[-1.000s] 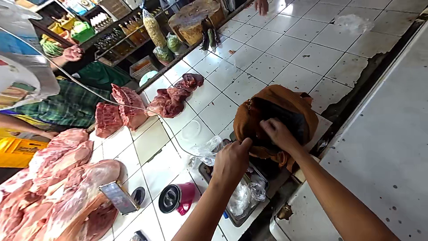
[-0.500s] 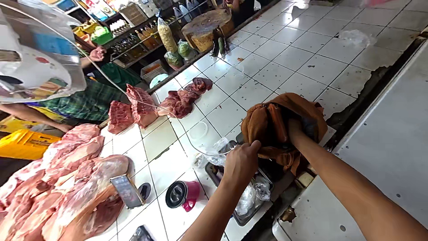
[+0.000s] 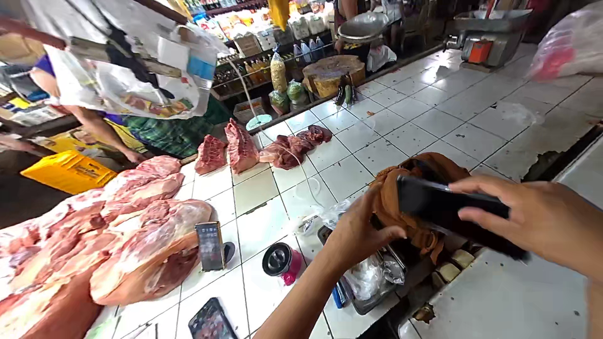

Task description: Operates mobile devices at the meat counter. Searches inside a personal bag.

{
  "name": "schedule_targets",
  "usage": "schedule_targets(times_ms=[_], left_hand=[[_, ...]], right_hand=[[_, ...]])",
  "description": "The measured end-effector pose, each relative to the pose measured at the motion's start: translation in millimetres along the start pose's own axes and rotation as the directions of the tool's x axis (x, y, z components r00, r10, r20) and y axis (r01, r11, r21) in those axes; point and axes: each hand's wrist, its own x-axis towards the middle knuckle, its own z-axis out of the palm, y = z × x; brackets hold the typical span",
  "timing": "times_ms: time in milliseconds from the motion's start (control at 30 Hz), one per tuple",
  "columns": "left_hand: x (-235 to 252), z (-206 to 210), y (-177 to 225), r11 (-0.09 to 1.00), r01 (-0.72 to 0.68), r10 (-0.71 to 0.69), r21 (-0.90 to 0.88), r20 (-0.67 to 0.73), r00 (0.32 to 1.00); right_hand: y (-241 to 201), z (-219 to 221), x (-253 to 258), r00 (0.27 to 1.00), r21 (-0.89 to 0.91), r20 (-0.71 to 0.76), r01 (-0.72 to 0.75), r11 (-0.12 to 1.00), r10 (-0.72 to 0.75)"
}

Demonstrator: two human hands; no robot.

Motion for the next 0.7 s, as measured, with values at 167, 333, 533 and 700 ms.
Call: schedule_targets(times_ms=[167,333,533,700], left_hand=[[-50.6,-43.6,10.2,0.945,-0.191,0.247,-0.267,0.194,0.949],[-137.2,-56.6,-4.8,0.556,-0.045,0.015,-0.830,-0.045,0.999],[-198.1,-89.3,1.2,0.210,-0.168,-0.161,-0.963,-0.203,0.966],[-251.5,-134.6,-9.8,0.223,-0.227,-0.156,-0.948,-0.265,0.952]], right_hand=[[-75.3,-8.6,15.2,0.960,0.278,0.002,0.267,0.923,-0.279],[-131.9,54.9,31.3,0.981,0.942,-0.051,0.110,0.316,-0.187],[-257.3,158.3,13.8,0.969,0.995,-0.095,0.100,0.011,-0.229],[-322.1,168.4,15.7,0.953,0.992,-0.105,0.078,-0.103,-0.284]])
